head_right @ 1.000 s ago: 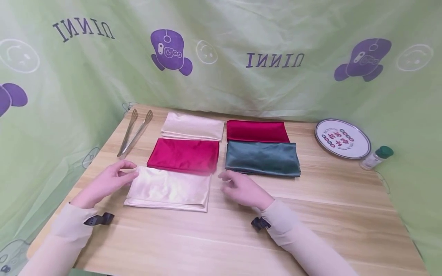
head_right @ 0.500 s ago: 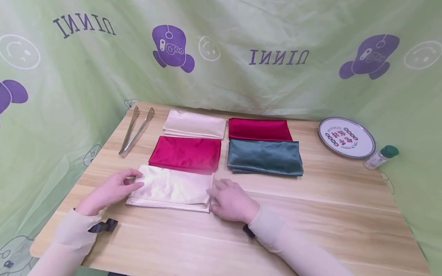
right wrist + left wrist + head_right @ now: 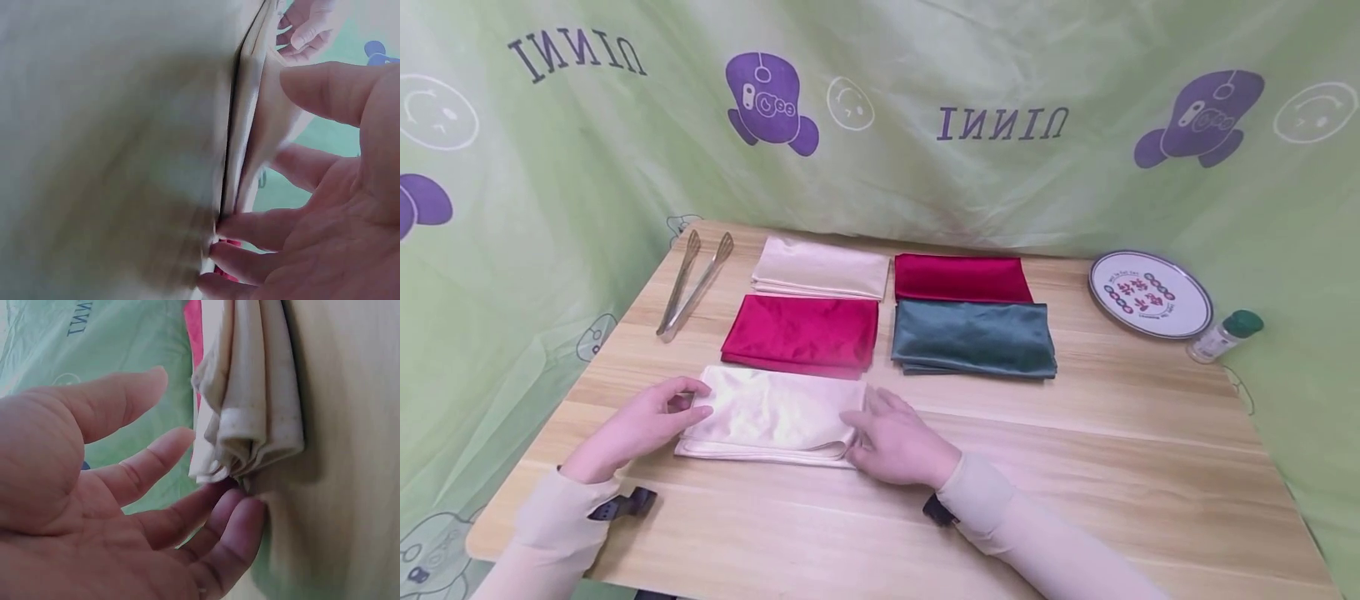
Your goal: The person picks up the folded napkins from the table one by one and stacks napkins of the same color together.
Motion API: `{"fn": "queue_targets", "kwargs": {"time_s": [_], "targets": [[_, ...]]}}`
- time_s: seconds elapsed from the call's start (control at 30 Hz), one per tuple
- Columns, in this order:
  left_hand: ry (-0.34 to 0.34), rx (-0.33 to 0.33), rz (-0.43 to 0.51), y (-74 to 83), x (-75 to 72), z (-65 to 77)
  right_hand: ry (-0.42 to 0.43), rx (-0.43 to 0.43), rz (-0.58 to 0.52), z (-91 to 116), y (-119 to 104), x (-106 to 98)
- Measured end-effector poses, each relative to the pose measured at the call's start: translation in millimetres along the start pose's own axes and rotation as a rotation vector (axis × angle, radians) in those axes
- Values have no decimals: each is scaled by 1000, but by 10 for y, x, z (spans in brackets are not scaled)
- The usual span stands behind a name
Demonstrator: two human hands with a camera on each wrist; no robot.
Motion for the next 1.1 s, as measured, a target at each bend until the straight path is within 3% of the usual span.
{"fn": "queue_targets", "kwargs": {"time_s": [0.13,0.3,0.5,0.7,1.1], "targets": [[37,17,36,6,49,34,-15,10,-102,-13,3,1],[107,42,105,3,90,29,19,29,-311,-36,11,-35],[140,2,179,-25,97,5,109,86,-610,-88,14,15],[135,-34,192,-44,113,-12,160,153,-652,-136,5,97],[126,-69,239,-71,127,-23,140,222,-829,-194,14,118]]}}
Point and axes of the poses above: each hand's wrist, its own z-axis away from the middle knuckle, its own x-axis out of the palm, y = z × x, the point moved 1 cm from there along -z, towards the middle knuckle, and after that the axes turned 15 degrees about z, right-handed, at the moved point
